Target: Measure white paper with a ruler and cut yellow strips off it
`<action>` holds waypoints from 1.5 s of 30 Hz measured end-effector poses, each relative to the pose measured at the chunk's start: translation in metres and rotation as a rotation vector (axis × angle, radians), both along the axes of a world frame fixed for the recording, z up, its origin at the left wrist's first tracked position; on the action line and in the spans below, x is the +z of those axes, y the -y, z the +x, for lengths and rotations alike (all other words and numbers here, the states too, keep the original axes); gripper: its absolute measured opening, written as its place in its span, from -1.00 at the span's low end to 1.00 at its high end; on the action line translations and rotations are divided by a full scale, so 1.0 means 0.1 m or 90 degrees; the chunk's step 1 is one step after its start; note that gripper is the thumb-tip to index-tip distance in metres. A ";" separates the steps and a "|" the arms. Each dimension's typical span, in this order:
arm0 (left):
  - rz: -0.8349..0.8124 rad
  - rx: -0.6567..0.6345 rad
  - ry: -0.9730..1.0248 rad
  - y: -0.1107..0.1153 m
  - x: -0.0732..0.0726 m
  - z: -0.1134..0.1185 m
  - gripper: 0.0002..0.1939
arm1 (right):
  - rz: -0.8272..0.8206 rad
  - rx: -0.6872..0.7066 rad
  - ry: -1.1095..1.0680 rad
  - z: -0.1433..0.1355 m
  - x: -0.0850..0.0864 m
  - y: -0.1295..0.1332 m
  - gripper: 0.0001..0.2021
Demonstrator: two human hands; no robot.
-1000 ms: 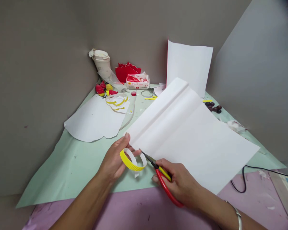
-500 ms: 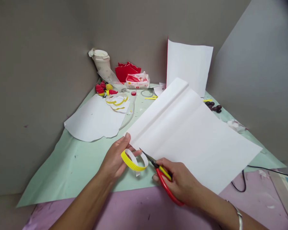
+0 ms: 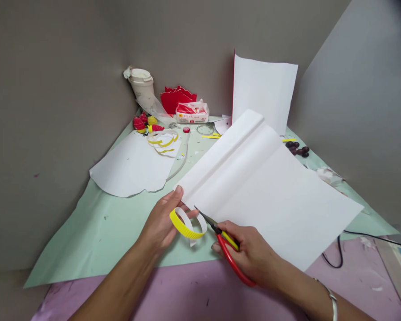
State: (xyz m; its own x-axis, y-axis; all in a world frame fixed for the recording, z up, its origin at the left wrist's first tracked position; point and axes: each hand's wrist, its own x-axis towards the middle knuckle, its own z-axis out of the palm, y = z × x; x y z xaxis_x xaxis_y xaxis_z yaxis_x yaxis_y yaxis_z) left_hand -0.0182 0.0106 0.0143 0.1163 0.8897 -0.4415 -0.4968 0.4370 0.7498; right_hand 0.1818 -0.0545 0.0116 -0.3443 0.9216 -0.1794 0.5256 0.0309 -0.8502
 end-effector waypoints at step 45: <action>0.080 -0.068 -0.001 0.00 0.00 0.02 -0.78 | -0.021 -0.031 -0.016 0.06 -0.04 -0.06 -0.87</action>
State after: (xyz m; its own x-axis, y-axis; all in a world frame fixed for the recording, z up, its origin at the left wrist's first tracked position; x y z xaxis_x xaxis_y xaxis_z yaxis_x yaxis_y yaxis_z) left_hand -0.0165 0.0102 0.0145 0.2120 0.9206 -0.3280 -0.4517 0.3900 0.8024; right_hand 0.1875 -0.0490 0.0075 -0.3036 0.9311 -0.2020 0.5039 -0.0230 -0.8635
